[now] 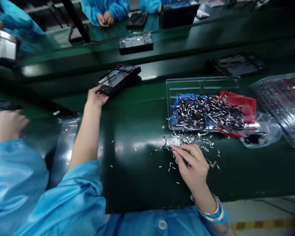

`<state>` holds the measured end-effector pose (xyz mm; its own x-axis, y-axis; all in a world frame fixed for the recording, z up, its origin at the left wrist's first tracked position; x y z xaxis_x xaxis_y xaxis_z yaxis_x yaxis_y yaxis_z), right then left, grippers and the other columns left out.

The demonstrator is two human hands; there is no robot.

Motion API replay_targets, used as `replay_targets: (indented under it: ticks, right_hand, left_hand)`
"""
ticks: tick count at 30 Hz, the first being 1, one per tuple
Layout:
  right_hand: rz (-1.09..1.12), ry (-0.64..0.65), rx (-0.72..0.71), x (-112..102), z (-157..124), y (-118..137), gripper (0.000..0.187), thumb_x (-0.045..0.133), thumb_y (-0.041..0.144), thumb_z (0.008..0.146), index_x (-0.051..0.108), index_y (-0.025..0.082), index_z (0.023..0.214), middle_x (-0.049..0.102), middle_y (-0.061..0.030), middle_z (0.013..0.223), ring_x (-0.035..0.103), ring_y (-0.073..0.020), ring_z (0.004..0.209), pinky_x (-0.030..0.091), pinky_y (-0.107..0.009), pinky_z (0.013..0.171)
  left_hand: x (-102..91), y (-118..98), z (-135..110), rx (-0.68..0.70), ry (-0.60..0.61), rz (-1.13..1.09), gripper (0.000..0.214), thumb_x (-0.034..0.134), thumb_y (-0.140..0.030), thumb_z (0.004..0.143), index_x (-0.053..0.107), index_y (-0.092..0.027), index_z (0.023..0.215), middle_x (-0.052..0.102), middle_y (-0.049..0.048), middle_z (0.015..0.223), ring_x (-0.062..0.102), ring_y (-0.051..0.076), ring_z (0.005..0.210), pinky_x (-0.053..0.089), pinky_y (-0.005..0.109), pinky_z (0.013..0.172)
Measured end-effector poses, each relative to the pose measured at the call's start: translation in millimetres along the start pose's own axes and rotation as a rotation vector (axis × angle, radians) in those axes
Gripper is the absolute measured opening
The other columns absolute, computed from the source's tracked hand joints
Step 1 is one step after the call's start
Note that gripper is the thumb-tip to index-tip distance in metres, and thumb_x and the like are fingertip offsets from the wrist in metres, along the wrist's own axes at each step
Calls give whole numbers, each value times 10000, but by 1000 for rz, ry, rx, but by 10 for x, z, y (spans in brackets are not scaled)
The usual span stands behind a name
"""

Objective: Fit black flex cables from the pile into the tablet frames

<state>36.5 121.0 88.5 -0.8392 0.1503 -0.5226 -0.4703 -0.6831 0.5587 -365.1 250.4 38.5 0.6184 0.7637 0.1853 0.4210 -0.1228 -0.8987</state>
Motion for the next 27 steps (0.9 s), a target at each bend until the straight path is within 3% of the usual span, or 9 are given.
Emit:
replay_targets:
  ticks: [4, 9, 13, 16, 19, 22, 25, 27]
  right_hand:
    - [21, 39, -32, 2, -27, -9, 319, 620, 10, 805, 697, 210, 1041, 616, -24, 752, 560, -137, 681, 491, -292, 599]
    - [75, 76, -70, 3, -33, 46, 329, 611, 50, 826, 675, 215, 1103, 642, -10, 717, 570, -138, 634, 492, -299, 611]
    - [150, 153, -10, 67, -50, 62, 110, 643, 126, 818, 684, 226, 797, 681, 6, 691, 561, -120, 552, 474, -281, 562]
    - [167, 233, 153, 132, -69, 26, 76, 676, 233, 798, 683, 230, 723, 693, 8, 660, 574, -125, 517, 473, -280, 530]
    - [300, 393, 301, 269, -77, 108, 99, 687, 289, 776, 695, 229, 698, 728, -17, 711, 661, -165, 635, 510, -288, 577]
    - [474, 603, 377, 515, -49, 332, 116, 706, 302, 739, 693, 221, 657, 720, -27, 694, 662, -167, 657, 501, -274, 553]
    - [527, 701, 462, 806, 22, 489, 119, 753, 314, 683, 697, 214, 650, 691, -13, 640, 621, -138, 597, 488, -271, 555]
    - [593, 728, 524, 1032, 59, 563, 148, 779, 320, 647, 703, 205, 703, 686, -9, 664, 626, -139, 635, 500, -281, 594]
  left_hand:
    - [-64, 169, -457, -43, -12, -105, 18, 542, -135, 858, 553, -139, 844, 618, 21, 676, 645, 108, 619, 548, 189, 642]
    - [-628, 432, -1424, -32, 29, -120, 143, 653, -91, 743, 604, -116, 876, 668, 15, 676, 631, 113, 512, 531, 186, 507]
    - [-1092, 882, -2313, -65, 36, -143, 229, 771, -100, 621, 599, -121, 772, 659, 3, 651, 628, 136, 522, 561, 241, 482]
    - [-1168, 1333, -2882, -168, 99, -192, 275, 817, -200, 636, 650, -115, 837, 714, 79, 862, 695, 218, 757, 602, 314, 582]
    - [-1094, 1771, -3313, -370, 220, -291, 280, 801, -291, 703, 700, -120, 900, 718, 115, 997, 678, 262, 978, 592, 328, 736]
    - [-1015, 2023, -3588, -552, 436, -308, 325, 741, -325, 777, 715, -102, 1013, 681, 175, 1148, 633, 297, 1110, 552, 322, 817]
    - [-983, 2040, -3772, -651, 773, -201, 353, 683, -383, 816, 722, -110, 1038, 680, 193, 1148, 672, 290, 1037, 535, 309, 782]
    - [-1006, 1883, -3809, -532, 979, -40, 306, 662, -385, 833, 738, -133, 989, 704, 167, 1103, 677, 270, 1019, 518, 317, 820]
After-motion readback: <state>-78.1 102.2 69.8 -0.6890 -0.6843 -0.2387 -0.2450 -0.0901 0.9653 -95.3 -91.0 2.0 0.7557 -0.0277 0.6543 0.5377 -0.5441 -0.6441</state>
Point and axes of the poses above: each hand's wrist, its own z-axis towards the middle knuckle, its own x-axis out of the palm, y = z × x, the point moved 8 cm from there along z, towards the middle knuckle
